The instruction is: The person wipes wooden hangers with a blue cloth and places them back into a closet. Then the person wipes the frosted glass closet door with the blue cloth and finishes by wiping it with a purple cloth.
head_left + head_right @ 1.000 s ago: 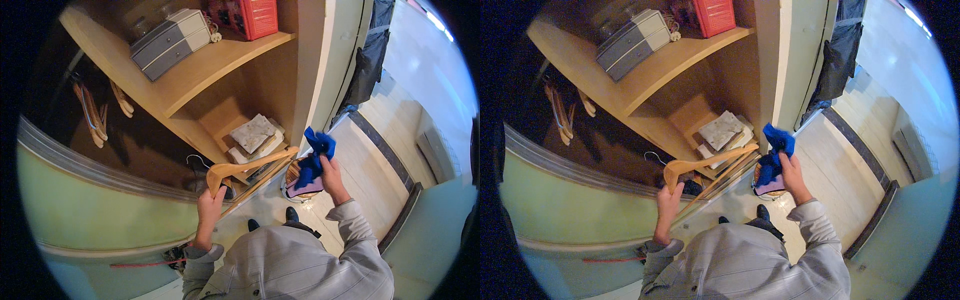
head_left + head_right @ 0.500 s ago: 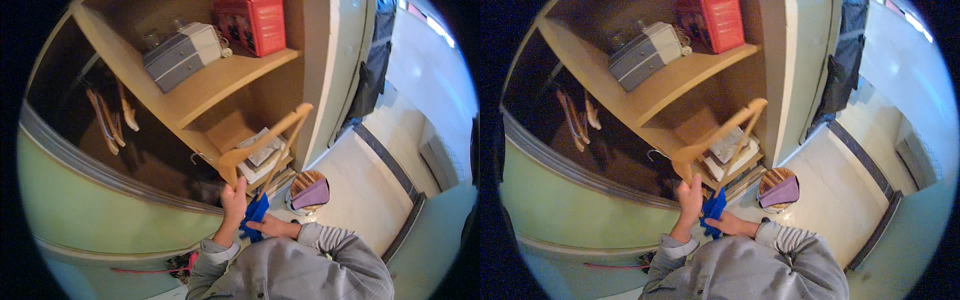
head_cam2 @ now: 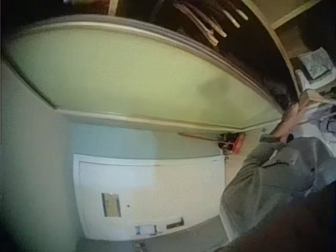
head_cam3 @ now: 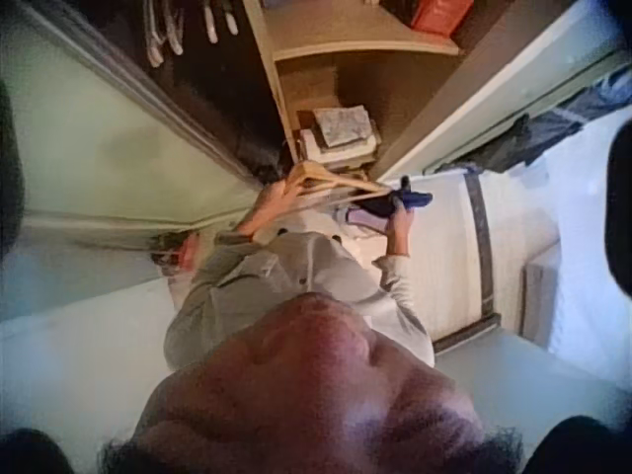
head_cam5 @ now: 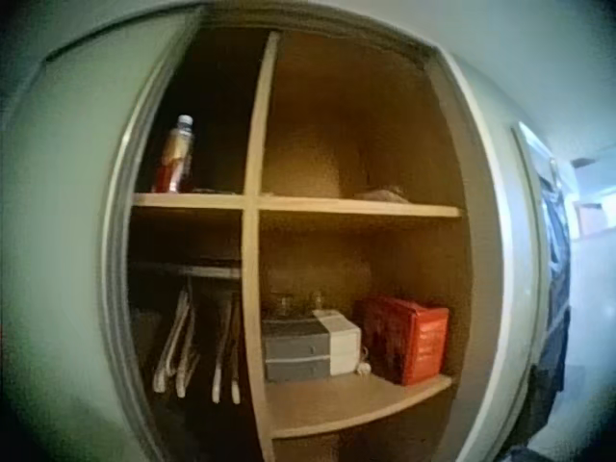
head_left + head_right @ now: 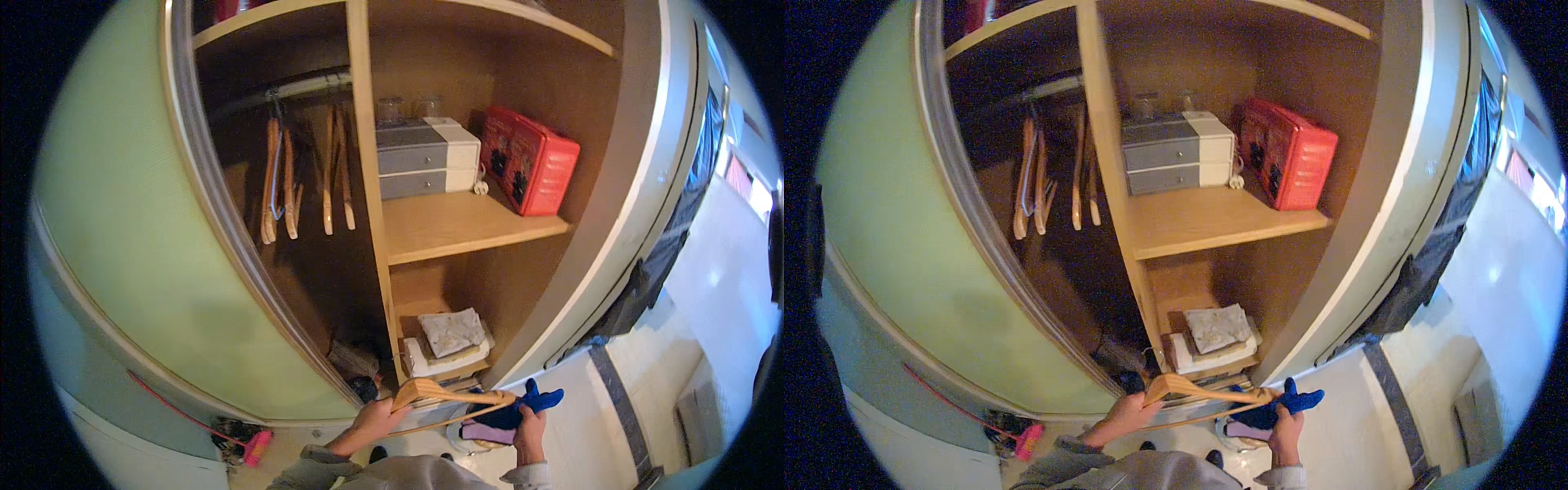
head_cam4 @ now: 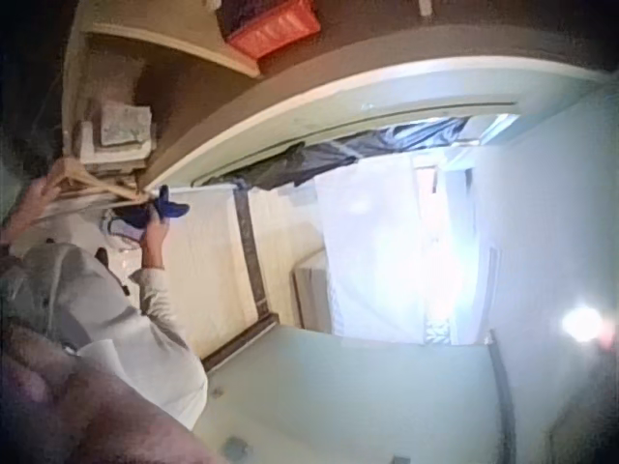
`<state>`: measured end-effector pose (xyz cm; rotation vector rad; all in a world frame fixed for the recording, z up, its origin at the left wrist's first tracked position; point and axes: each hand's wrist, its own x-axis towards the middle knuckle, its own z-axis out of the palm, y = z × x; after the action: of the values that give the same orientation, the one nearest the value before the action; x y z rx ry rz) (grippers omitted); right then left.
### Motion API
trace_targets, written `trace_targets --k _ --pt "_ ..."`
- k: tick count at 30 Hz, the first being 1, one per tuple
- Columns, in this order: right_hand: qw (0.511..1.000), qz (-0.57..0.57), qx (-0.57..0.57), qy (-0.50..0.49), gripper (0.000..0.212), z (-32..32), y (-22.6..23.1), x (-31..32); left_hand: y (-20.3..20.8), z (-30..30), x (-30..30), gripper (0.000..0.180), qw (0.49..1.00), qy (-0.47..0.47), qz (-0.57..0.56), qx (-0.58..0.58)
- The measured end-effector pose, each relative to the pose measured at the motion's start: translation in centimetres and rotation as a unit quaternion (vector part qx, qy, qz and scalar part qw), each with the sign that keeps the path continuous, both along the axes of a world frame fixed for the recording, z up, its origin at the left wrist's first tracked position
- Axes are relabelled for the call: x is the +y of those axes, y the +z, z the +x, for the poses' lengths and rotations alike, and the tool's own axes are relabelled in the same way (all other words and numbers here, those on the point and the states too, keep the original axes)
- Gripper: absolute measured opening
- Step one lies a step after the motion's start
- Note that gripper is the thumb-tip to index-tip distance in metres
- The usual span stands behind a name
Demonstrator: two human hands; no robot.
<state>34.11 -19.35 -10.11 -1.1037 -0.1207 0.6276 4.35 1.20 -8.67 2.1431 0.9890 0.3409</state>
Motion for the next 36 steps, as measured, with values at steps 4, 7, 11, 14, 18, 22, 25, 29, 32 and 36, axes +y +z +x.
trace_targets --k 4,7,11,14,18,22,25,29,32,36 --pt "0.962 -0.136 -0.121 0.202 0.045 1.8 3.9 -2.5 3.6 -1.6 0.9 0.045 1.0 -0.013 -0.007 0.021" --pt "0.9 -0.205 -0.199 0.331 0.022 1.8 6.7 -3.3 5.5 -1.4 1.8 0.047 0.999 -0.05 0.003 0.011" --pt "0.857 -0.187 -0.265 0.4 0.033 -0.4 14.8 -3.6 8.6 -0.9 2.7 0.054 0.996 -0.075 0.034 -0.036" --pt "0.842 -0.172 -0.313 0.405 0.025 -1.3 17.4 -3.8 9.7 -1.1 3.8 0.054 0.992 -0.07 0.067 -0.087" --pt "0.824 -0.064 -0.487 0.281 0.024 -2.7 19.4 -3.2 12.7 0.0 5.7 0.05 0.972 -0.033 0.151 -0.177" --pt "0.747 -0.047 -0.629 0.211 0.036 -4.1 23.2 -1.5 16.0 1.3 6.9 0.042 0.938 0.06 0.27 -0.21" --pt "0.721 -0.057 -0.65 0.231 0.039 -5.8 27.0 -0.3 17.4 1.0 6.5 0.055 0.871 0.216 0.347 -0.273" --pt "0.67 -0.106 -0.73 0.086 0.026 -7.6 29.5 2.7 16.2 -0.5 5.4 0.06 0.839 0.226 0.354 -0.345" --pt "0.661 -0.086 -0.742 0.07 0.034 -9.2 32.2 5.6 14.0 -1.9 4.0 0.062 0.837 0.264 0.372 -0.303" --pt "0.649 -0.035 -0.759 0.03 0.031 -12.7 35.3 11.1 10.0 -4.9 2.5 0.039 0.866 0.211 0.322 -0.32"
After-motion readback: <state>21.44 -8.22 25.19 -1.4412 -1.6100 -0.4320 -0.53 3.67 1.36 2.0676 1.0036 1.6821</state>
